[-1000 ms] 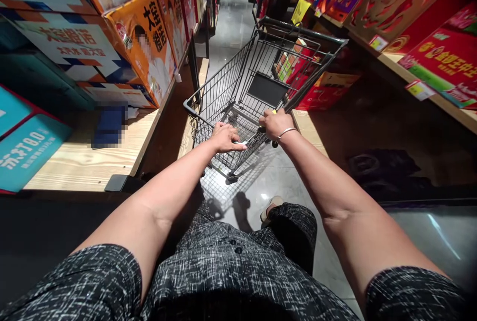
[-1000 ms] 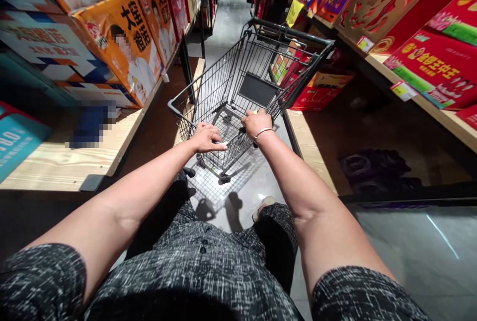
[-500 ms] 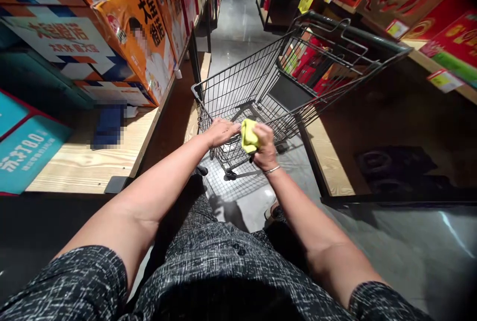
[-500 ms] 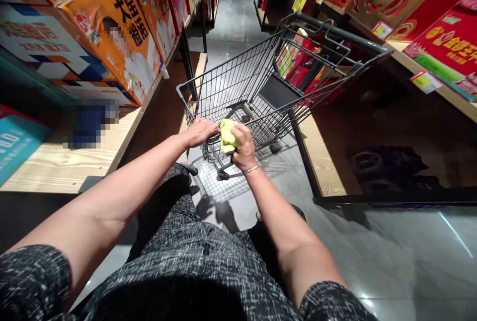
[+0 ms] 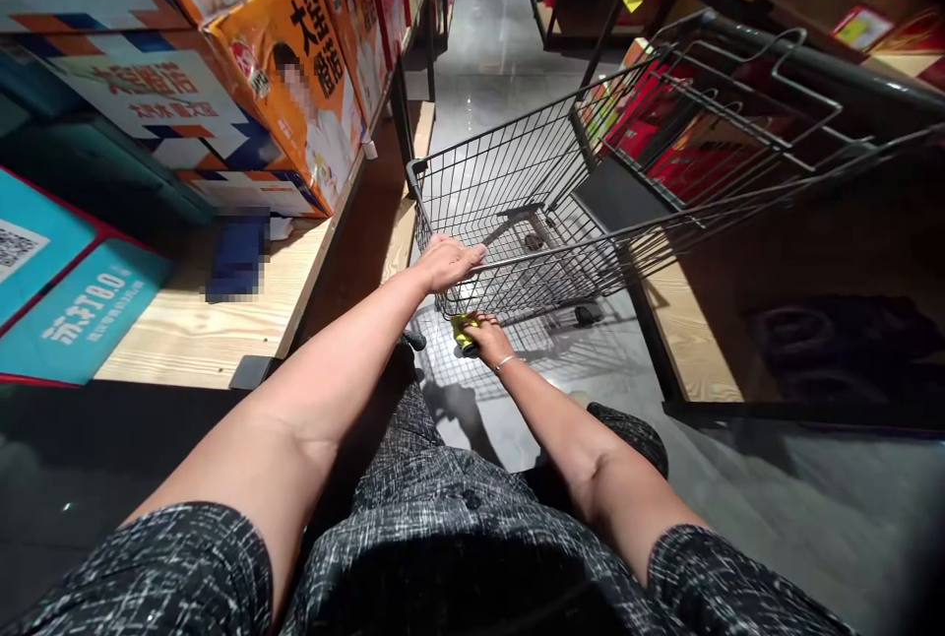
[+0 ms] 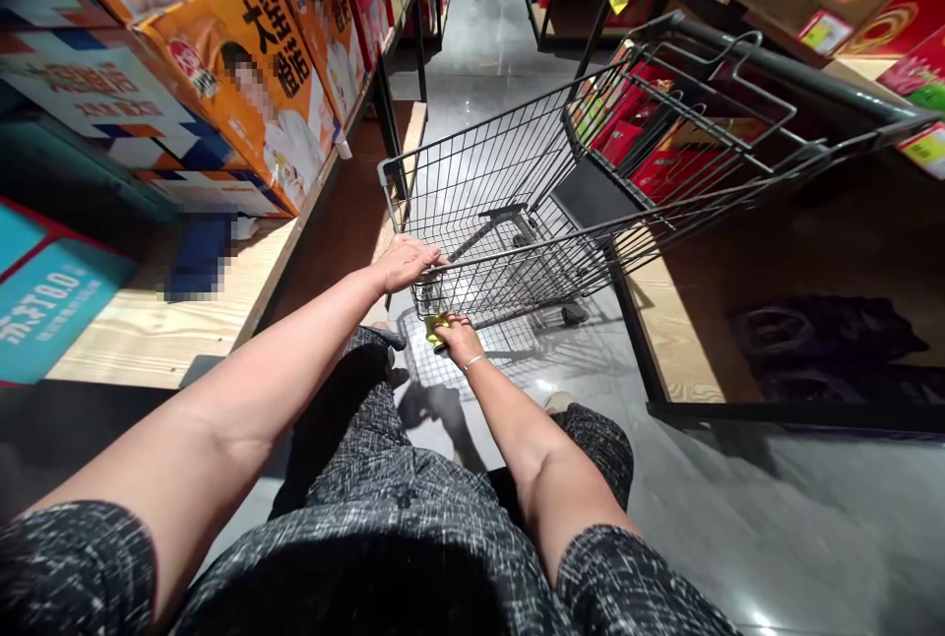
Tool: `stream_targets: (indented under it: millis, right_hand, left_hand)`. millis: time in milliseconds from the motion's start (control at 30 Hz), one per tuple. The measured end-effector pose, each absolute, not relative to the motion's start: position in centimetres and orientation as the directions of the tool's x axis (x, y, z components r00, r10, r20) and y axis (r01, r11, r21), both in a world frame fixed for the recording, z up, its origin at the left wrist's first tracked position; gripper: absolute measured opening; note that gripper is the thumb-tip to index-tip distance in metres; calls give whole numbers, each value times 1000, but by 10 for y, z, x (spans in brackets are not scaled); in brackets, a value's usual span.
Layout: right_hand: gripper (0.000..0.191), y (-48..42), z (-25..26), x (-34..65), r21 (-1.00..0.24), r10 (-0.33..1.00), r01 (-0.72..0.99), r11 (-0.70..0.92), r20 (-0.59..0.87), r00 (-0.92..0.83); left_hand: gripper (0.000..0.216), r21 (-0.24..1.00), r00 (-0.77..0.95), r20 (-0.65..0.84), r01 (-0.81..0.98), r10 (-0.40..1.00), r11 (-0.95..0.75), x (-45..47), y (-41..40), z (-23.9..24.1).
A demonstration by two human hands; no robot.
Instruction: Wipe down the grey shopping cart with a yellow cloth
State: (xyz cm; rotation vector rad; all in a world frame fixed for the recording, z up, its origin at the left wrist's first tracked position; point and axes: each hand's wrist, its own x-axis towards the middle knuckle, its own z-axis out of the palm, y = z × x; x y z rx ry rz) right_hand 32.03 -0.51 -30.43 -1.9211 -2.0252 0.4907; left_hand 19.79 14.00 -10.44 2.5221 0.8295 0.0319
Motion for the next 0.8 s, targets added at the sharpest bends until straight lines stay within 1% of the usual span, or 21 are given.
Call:
stream_targets:
  millis: [100,167,233,300,367,400,467,500,533,600,667,700,733,800]
  right_hand:
    - [46,-6,-278,335,-438,993,896,70,116,-20]
    - [42,-7,-252,351,-435,966,896,87,256,31]
    - [37,-6,-223,369,-433,887,895,109,448,109]
    - [35,-1,-198,384,-421,776,897,138,609,167]
    - [34,5,-187,392,-395,692,902,175,700,173]
    - [31,7,-189,393,-380,675,905,193,721,159]
    - [25,9,-205,387,-363,702,907,214,703,116]
    - [24,8,-219,382,-367,746,906,212,659,93]
    - [25,6,-236,375,-380,805,904,196,589,73]
    - [31,0,-270,362,-417,921,901,121,386,55]
    - [39,-6,-298,352,-440,982,897,35,184,52]
    - [42,-7,-309,349,-445,992,896,6,114,50]
    - [43,-8,-317,347,-448,997,894,-10,69,46]
    - [43,-7,-324,347,-452,999,892,-11,40,32]
  left_hand:
    - [73,468,811,-115,554,574,-688,197,141,-102]
    - [74,486,816,-104,541,569,-687,196,141,-101]
    - [74,510,817,-100,532,567,-676,195,141,-101]
    - [74,540,815,-96,525,572,-657,194,142,-102]
    - [75,563,812,-91,520,577,-643,194,142,-103]
    - [75,565,810,-91,521,579,-640,194,142,-104]
    - [74,547,806,-98,534,584,-645,195,142,-105]
    - [73,531,805,-105,542,584,-651,195,141,-105]
    - [72,514,806,-113,548,582,-660,196,141,-106]
    - [69,483,805,-126,560,579,-673,197,141,-107]
    - [67,467,807,-125,561,577,-683,198,141,-108]
    - [67,465,810,-118,556,574,-689,199,141,-108]
    - [67,465,814,-110,549,570,-695,199,141,-108]
    - [67,462,821,-97,537,562,-706,198,142,-109]
